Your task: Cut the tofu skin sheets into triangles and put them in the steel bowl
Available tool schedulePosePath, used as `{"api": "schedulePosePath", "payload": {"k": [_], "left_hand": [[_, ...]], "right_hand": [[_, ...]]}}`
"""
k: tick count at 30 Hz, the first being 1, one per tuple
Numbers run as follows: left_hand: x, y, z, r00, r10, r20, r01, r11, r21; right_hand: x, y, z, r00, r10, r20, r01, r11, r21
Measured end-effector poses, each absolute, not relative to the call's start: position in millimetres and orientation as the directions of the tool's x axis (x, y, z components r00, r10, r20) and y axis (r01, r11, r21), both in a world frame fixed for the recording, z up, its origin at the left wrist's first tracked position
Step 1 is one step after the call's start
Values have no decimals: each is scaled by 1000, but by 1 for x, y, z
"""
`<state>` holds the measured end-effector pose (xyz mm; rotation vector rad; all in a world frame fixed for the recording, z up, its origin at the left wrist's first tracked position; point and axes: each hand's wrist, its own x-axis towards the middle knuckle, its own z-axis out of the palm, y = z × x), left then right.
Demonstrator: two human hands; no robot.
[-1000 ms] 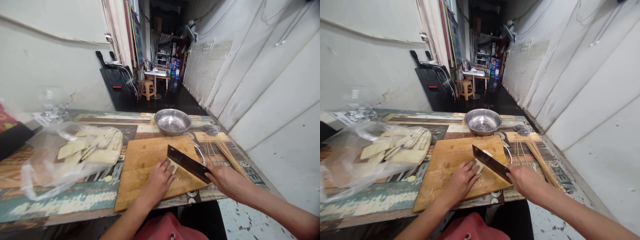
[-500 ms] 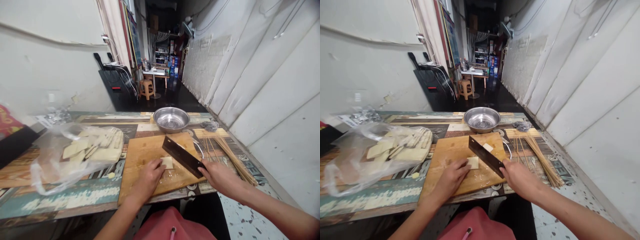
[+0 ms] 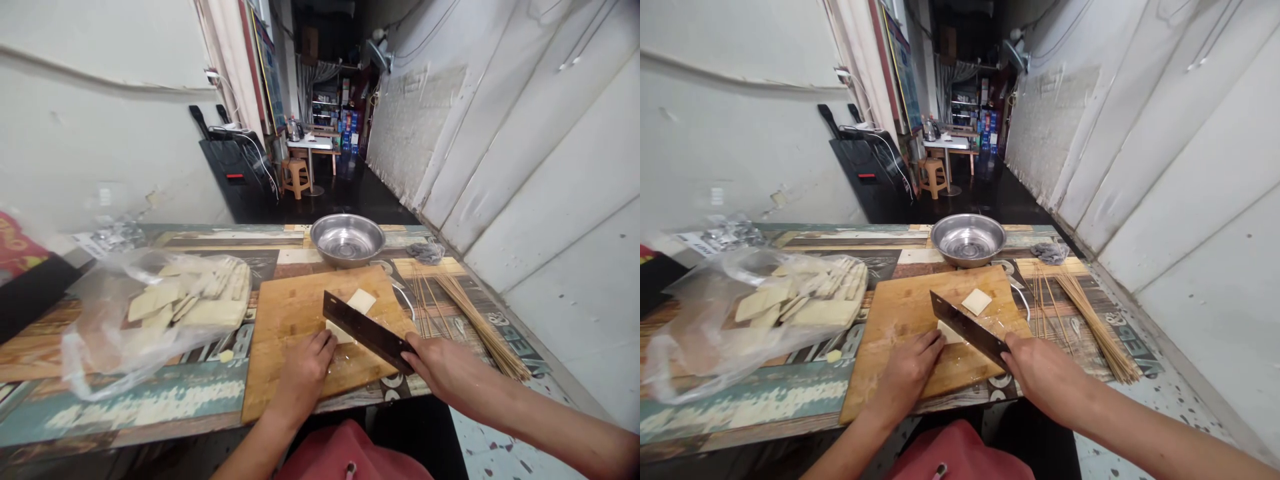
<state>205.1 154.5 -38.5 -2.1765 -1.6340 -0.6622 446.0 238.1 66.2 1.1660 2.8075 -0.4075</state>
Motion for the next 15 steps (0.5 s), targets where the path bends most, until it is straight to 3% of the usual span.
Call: {"api": "schedulePosePath", "payload": {"k": [15], "left_hand": [[206,155,-39,215,807,550,963,-270,19]], "right_hand": [[443,237,70,-702,682,-207,713,674,-196]]}}
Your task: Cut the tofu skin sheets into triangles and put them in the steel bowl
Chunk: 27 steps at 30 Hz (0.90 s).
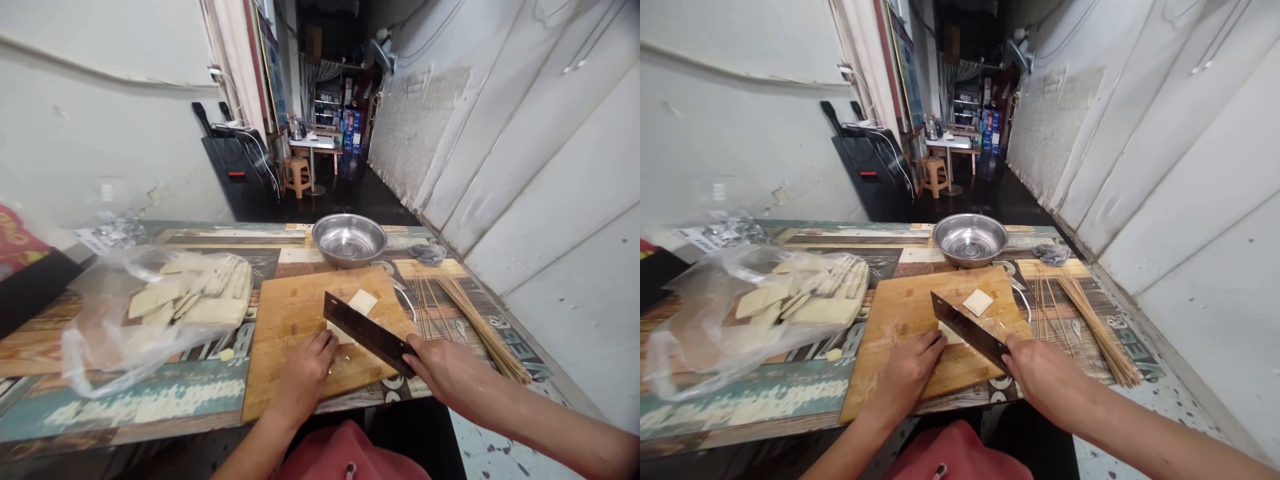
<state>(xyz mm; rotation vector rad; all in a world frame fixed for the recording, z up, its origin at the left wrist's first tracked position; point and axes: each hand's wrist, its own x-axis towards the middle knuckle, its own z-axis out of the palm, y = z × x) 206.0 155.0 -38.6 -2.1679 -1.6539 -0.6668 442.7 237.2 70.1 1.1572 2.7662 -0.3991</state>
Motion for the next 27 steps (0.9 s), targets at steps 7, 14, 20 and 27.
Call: {"api": "schedulePosePath", "payload": {"k": [7,14,20,27], "left_hand": [[205,156,-41,228,787,573,958,-285,11],[207,155,-41,191,813,550,968,-248,29],[208,161,-25,123,897,424,978,-181,101],[183,196,-5,285,944,168,952,-299,60]], "right_hand": [[436,235,76,-706,667,-237,705,694,-147],[415,239,64,-735,661,-150,676,700,-230],[440,253,70,-614,770,175,684,630,-369],[458,262,77,-551,824,128,729,551,-406]]}}
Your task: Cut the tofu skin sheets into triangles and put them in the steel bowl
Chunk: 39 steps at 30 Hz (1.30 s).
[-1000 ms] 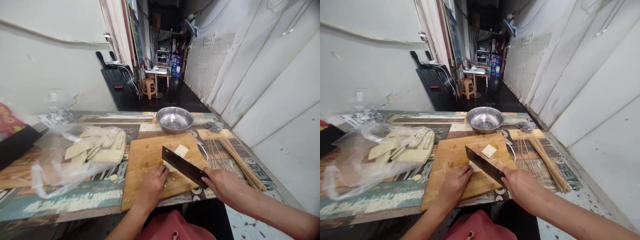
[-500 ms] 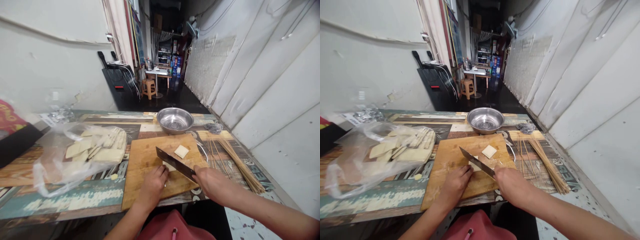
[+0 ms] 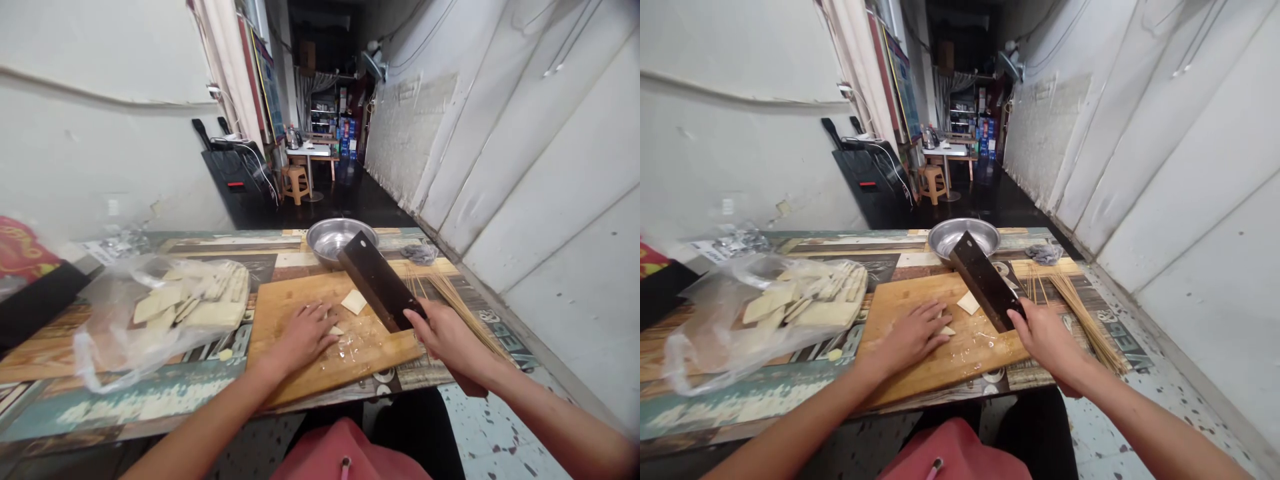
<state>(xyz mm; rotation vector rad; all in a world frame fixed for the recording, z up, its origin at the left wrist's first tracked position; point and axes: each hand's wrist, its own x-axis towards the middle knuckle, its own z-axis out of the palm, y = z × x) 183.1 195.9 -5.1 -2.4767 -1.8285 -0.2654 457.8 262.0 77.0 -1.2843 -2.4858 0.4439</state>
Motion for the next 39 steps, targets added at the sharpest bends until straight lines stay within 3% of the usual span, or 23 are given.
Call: {"api": "schedulePosePath", "payload": {"k": [4,8,10,12,15,20,25,30,34,39], "left_hand": [[148,223,1,214,962,167,971,-228,67],[160,238,10,35,953,301,999,-44,22],[188,244,10,91,943,320,993,-112,46],[218,252,6,183,951,250,971,-214,103],[244,265,2,188,971,147,971,-207,123],[232,245,16,343,938,50,925,-347,158],[215,181,6,342,918,200,909,-377,177],[213,157,-34,366,835,411,918,-396,-13],[213,157,-44,365,792,490,925,-370,-90],[215,155,-41,350,788,507,930,-356,-90]], "right_hand": [[466,262,68,-517,851,89,740,497,-454],[476,268,59,-487,866,111,749,480,-457],[479,272,55,-485,868,110,751,478,-455],[481,276,51,-483,870,97,760,471,-448],[483,278,46,-487,870,79,777,473,-416],[491,272,41,-510,856,87,807,511,-297],[488,256,42,-613,790,0,757,587,-286],[472,244,48,-672,731,-116,732,634,-248],[464,246,51,-691,708,-143,720,658,-222],[464,252,57,-719,677,-157,693,681,-237]]}}
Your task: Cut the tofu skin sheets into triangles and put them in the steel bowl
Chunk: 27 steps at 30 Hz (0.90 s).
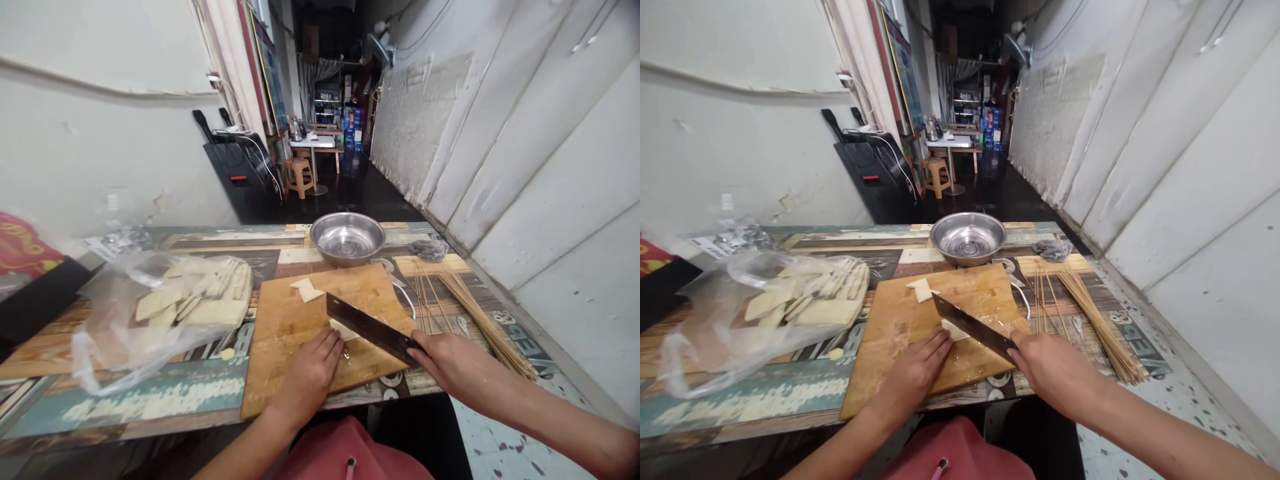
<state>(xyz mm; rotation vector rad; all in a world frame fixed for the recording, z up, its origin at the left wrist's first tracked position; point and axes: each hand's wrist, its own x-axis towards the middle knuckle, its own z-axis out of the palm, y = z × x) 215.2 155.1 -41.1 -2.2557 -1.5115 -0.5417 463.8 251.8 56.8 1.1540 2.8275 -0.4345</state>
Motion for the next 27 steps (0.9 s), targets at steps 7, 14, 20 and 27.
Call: {"api": "schedulePosePath", "payload": {"k": [7,14,20,27], "left_hand": [[217,155,-37,358,771,527,926,-366,-93],[216,156,-37,352,782,515,929,-359,-90],[214,157,-37,355,772,528,923,-378,-68],[214,157,-39,342,777,529,926,-376,-46]], "right_hand": [[458,262,75,-745,646,-166,666,729,-159],[456,272,79,-756,622,-204,646,759,-79],[456,275,76,-759,621,-195,649,746,-151],[457,278,75,-775,605,-183,631,758,-168]]}}
